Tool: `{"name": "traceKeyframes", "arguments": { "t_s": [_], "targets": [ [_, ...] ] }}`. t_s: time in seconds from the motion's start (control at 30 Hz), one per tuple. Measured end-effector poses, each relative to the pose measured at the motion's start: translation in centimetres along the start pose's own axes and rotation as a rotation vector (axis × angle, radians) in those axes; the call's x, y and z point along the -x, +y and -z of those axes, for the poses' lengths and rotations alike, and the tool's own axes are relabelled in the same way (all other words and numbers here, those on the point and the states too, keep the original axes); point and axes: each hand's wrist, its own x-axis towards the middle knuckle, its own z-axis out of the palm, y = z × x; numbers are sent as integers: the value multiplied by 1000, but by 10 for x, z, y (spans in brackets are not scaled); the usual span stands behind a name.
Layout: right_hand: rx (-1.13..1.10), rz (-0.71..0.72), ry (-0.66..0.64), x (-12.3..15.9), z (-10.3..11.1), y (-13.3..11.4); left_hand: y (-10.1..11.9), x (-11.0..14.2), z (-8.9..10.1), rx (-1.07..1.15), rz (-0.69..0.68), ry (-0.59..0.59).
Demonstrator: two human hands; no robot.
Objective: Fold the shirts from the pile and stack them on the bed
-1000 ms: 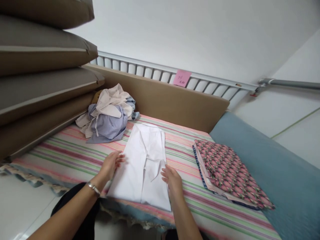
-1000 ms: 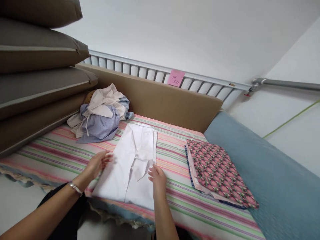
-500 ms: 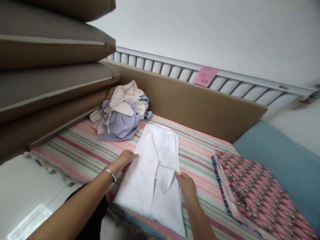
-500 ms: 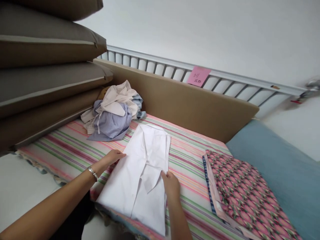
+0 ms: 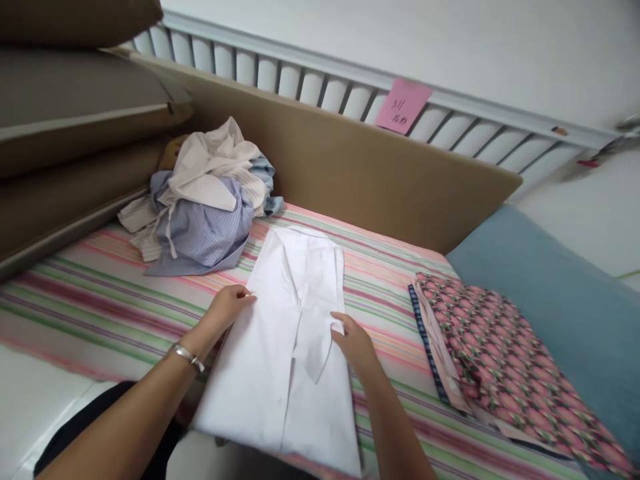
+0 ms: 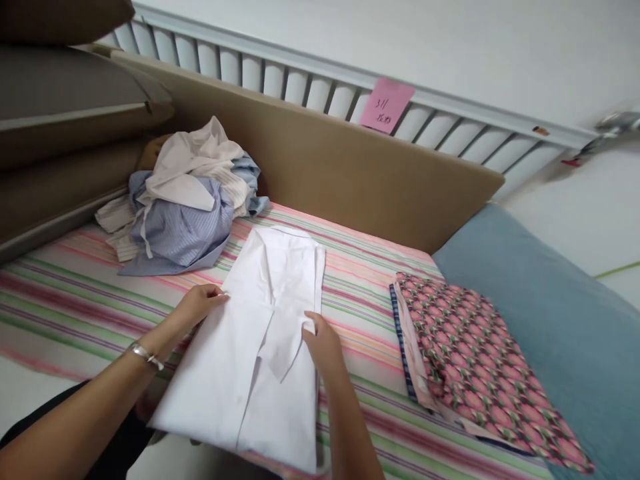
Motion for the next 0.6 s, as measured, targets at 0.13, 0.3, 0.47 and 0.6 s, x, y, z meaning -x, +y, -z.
{"name": "traceKeyframes", "arguments": {
  "t_s": [0.13,0.3,0.47,0.6],
  "targets": [
    [47,-41,-39,-1,11,-4,7,-2,6,-23,-2,-15],
    [142,-95,-19,-4,10,1,8,-7,8,-99,16,-24],
    [152,12,38,0,10,3,8,-8,9,-8,68,-81],
    [155,-18,22,4,10,6,8,-7,12,174,91,-140]
  ]
}}
